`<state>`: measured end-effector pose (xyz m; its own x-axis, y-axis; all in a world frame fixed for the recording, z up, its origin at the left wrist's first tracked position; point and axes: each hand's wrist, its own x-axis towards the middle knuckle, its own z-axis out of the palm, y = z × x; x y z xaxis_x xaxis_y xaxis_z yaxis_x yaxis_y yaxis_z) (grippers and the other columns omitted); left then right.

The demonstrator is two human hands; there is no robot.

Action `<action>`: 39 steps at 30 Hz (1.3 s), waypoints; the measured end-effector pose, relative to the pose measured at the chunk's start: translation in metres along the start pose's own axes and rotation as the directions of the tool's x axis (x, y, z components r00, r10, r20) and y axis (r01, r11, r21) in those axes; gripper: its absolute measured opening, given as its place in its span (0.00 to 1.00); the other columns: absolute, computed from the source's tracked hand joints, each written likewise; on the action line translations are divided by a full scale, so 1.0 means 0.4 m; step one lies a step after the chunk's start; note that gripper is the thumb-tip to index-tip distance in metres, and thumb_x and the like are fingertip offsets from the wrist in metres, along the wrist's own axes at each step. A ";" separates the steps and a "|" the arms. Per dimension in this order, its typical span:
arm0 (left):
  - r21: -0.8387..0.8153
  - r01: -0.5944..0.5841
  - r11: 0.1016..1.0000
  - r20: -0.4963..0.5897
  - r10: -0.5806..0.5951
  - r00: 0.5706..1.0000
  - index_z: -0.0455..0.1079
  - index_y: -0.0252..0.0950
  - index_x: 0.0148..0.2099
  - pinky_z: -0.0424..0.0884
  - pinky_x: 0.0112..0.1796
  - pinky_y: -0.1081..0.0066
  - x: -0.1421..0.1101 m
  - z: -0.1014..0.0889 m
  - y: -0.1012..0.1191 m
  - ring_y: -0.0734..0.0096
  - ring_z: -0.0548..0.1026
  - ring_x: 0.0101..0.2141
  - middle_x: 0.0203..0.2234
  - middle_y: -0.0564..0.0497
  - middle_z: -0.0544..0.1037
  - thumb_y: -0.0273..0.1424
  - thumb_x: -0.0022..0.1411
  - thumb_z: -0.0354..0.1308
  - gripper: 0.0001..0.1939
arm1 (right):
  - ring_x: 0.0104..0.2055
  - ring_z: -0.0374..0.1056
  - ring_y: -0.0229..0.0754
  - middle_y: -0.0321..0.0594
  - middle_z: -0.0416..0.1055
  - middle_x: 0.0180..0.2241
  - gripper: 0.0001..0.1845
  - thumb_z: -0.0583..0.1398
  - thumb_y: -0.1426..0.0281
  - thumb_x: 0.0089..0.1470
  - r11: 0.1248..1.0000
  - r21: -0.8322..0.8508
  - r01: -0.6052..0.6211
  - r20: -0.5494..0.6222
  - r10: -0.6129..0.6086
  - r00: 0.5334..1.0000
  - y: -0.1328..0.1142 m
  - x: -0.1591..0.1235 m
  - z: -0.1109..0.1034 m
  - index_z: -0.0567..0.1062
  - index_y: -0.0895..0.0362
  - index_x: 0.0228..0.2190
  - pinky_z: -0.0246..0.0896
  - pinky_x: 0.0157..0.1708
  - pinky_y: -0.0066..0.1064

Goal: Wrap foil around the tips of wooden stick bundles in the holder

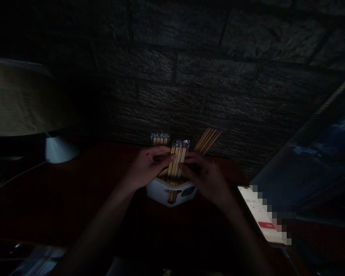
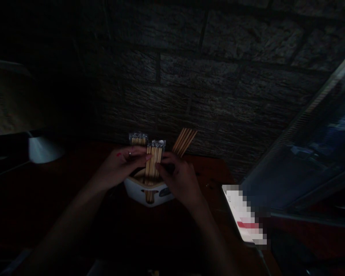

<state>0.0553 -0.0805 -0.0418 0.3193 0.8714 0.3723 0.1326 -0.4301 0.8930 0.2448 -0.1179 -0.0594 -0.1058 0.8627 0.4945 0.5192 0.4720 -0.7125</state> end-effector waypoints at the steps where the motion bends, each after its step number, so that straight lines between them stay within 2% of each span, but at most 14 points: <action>1: 0.009 0.005 1.000 0.003 -0.005 1.000 0.77 0.34 0.40 0.76 0.42 0.67 -0.001 -0.001 0.000 0.63 0.81 0.40 0.36 0.47 0.84 0.35 0.60 0.62 0.10 | 0.46 0.76 0.45 0.37 0.81 0.43 0.11 0.62 0.66 0.58 1.000 0.003 -0.001 0.001 0.001 1.000 0.000 0.000 0.000 0.77 0.50 0.44 0.70 0.46 0.38; 7: 0.014 0.015 1.000 0.005 -0.016 1.000 0.77 0.34 0.39 0.76 0.39 0.68 0.000 -0.002 -0.007 0.64 0.80 0.38 0.35 0.46 0.83 0.36 0.59 0.61 0.11 | 0.43 0.77 0.45 0.37 0.81 0.42 0.12 0.63 0.66 0.58 1.000 -0.022 -0.008 -0.003 0.008 1.000 0.000 0.001 0.000 0.77 0.50 0.45 0.71 0.44 0.38; 13: 0.037 -0.024 0.999 0.026 0.023 0.999 0.77 0.35 0.39 0.76 0.36 0.71 0.002 -0.001 -0.008 0.66 0.80 0.36 0.34 0.48 0.83 0.34 0.61 0.59 0.09 | 0.45 0.76 0.44 0.37 0.80 0.43 0.10 0.63 0.68 0.58 1.000 -0.011 0.015 -0.009 -0.015 1.000 0.005 0.003 0.004 0.78 0.51 0.42 0.70 0.47 0.39; 18: 0.030 0.019 0.999 0.044 -0.020 0.999 0.76 0.35 0.40 0.76 0.34 0.72 0.003 -0.001 -0.011 0.67 0.80 0.35 0.35 0.49 0.83 0.35 0.63 0.58 0.10 | 0.43 0.77 0.45 0.36 0.81 0.42 0.11 0.63 0.67 0.57 1.000 -0.020 0.018 -0.009 -0.018 1.000 0.010 0.002 0.004 0.77 0.50 0.43 0.72 0.43 0.38; 24: 0.019 0.009 1.000 0.068 -0.011 0.998 0.76 0.35 0.42 0.76 0.39 0.71 0.006 -0.003 -0.013 0.66 0.80 0.40 0.37 0.48 0.83 0.33 0.62 0.60 0.09 | 0.43 0.77 0.45 0.36 0.81 0.40 0.12 0.63 0.68 0.57 0.999 -0.033 0.010 -0.021 -0.011 1.000 0.003 0.003 0.003 0.76 0.50 0.44 0.71 0.44 0.39; 29: -0.019 0.018 1.000 0.060 -0.017 0.998 0.74 0.34 0.46 0.75 0.43 0.69 0.009 0.000 -0.017 0.64 0.81 0.41 0.38 0.47 0.83 0.34 0.58 0.64 0.14 | 0.43 0.77 0.45 0.36 0.81 0.40 0.12 0.63 0.68 0.57 1.000 -0.015 0.012 -0.012 -0.013 1.000 0.003 0.004 0.005 0.76 0.50 0.44 0.70 0.44 0.38; 32: -0.007 0.006 1.000 0.042 -0.005 0.999 0.75 0.34 0.43 0.75 0.44 0.68 0.010 0.003 -0.009 0.64 0.80 0.42 0.38 0.47 0.83 0.33 0.59 0.64 0.11 | 0.45 0.76 0.46 0.37 0.81 0.42 0.10 0.62 0.68 0.57 1.000 -0.004 0.015 -0.011 -0.015 1.000 0.003 0.005 0.006 0.76 0.50 0.43 0.69 0.47 0.39; 35: 0.011 -0.012 1.000 0.044 0.012 0.999 0.75 0.34 0.39 0.75 0.44 0.67 0.009 0.004 0.001 0.65 0.80 0.41 0.36 0.48 0.83 0.33 0.60 0.62 0.07 | 0.44 0.77 0.45 0.36 0.81 0.41 0.13 0.62 0.67 0.58 1.000 0.005 -0.001 -0.004 0.001 1.000 0.002 0.004 0.006 0.75 0.50 0.46 0.70 0.46 0.39; 39: -0.037 -0.004 0.999 0.031 0.005 0.999 0.75 0.34 0.40 0.76 0.42 0.67 0.006 0.002 -0.005 0.64 0.80 0.41 0.36 0.48 0.82 0.34 0.61 0.61 0.09 | 0.42 0.77 0.45 0.37 0.81 0.40 0.16 0.63 0.65 0.57 0.999 0.002 -0.032 -0.019 0.032 0.999 0.000 0.004 0.009 0.74 0.51 0.48 0.71 0.43 0.38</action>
<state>0.0564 -0.0776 -0.0429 0.3493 0.8614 0.3688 0.0960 -0.4244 0.9004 0.2413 -0.1159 -0.0604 -0.0730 0.8740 0.4805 0.5207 0.4443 -0.7290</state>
